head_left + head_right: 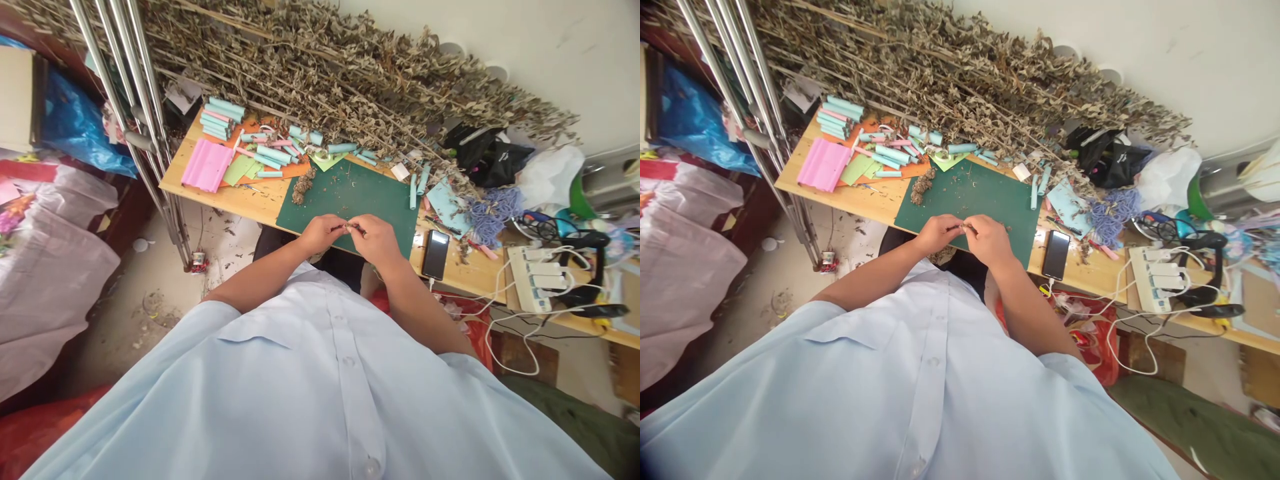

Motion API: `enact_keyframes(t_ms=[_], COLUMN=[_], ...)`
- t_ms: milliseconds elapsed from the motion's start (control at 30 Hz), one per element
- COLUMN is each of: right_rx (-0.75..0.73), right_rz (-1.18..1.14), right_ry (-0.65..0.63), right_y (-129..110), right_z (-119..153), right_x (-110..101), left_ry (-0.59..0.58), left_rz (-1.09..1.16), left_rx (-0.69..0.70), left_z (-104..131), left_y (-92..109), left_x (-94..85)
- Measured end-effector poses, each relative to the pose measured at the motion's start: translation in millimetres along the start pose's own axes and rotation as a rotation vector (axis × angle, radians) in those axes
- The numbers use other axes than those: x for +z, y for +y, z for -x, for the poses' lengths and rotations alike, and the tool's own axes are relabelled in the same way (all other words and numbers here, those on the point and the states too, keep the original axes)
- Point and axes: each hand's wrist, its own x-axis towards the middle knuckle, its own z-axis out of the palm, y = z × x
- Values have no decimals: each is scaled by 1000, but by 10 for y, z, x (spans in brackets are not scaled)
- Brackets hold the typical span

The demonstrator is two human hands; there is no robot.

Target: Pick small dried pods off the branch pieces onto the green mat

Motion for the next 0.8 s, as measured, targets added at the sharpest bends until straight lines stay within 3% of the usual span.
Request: enact_keyframes(t_ms=[267, 800], right_rx=[-78, -35], right_rz=[20, 204], right_ry=[-68, -276], right_y=[-6, -109], right_z=[-32, -340], right_x=[-53, -144], left_ry=[-5, -9], left_rz=[-19, -59], left_rx=[-9, 10], left_z=[5, -4], left_y=[-4, -18], left_x=[5, 12])
